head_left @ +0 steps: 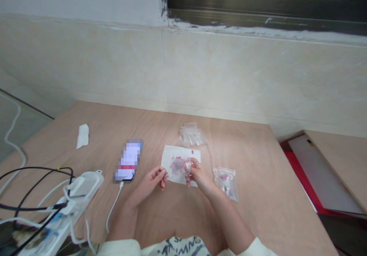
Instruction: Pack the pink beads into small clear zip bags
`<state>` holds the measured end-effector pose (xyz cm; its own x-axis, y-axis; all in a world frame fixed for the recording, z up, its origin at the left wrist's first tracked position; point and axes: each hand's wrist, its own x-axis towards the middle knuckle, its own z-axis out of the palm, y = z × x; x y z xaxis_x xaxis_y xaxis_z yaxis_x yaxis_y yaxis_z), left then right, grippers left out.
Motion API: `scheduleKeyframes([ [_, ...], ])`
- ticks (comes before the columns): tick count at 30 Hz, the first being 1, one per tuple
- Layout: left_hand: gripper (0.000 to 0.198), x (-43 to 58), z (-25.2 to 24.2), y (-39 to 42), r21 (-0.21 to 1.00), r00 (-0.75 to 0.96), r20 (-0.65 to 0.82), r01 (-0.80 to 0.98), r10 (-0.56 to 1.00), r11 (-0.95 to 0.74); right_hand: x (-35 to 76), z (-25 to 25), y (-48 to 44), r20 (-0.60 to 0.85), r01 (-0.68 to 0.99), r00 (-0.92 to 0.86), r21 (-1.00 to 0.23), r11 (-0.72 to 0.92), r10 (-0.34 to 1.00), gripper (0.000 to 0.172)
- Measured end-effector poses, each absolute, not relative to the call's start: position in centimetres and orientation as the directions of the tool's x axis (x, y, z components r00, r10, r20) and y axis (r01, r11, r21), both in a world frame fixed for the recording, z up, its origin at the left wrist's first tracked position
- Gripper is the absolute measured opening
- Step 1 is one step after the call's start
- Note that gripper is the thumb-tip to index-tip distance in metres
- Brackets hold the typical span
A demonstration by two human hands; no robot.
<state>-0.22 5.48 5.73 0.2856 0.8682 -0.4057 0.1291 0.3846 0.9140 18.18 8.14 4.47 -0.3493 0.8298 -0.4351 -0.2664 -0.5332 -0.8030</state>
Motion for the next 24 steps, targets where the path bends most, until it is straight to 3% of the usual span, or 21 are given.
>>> scheduleKeyframes([
  [7, 0.026, -1.4, 3.9, 5.4, 0.921, 0.122, -0.385, 0.111, 0.915, 0.373, 18.2, 3.6, 7.4, -0.403, -0.222, -0.301, -0.852, -0.475, 0.864, 0.032],
  [15, 0.025, -2.1, 2.7, 5.0, 0.920, 0.074, -0.373, 0.161, 0.925, 0.358, 17.2, 1.6, 6.9, -0.398, 0.006, -0.303, -0.909, -0.416, 0.866, 0.031],
  [20, 0.027, -2.3, 2.8, 5.2, 0.911, 0.048, -0.380, 0.190, 0.924, 0.365, 17.3, 1.0, 7.1, -0.372, -0.007, -0.299, -0.920, -0.392, 0.879, 0.033],
  [24, 0.026, -1.9, 3.7, 5.5, 0.902, 0.016, -0.357, 0.265, 0.934, 0.340, 17.5, 0.5, 7.2, -0.424, -0.044, -0.336, -0.885, -0.464, 0.841, 0.036],
])
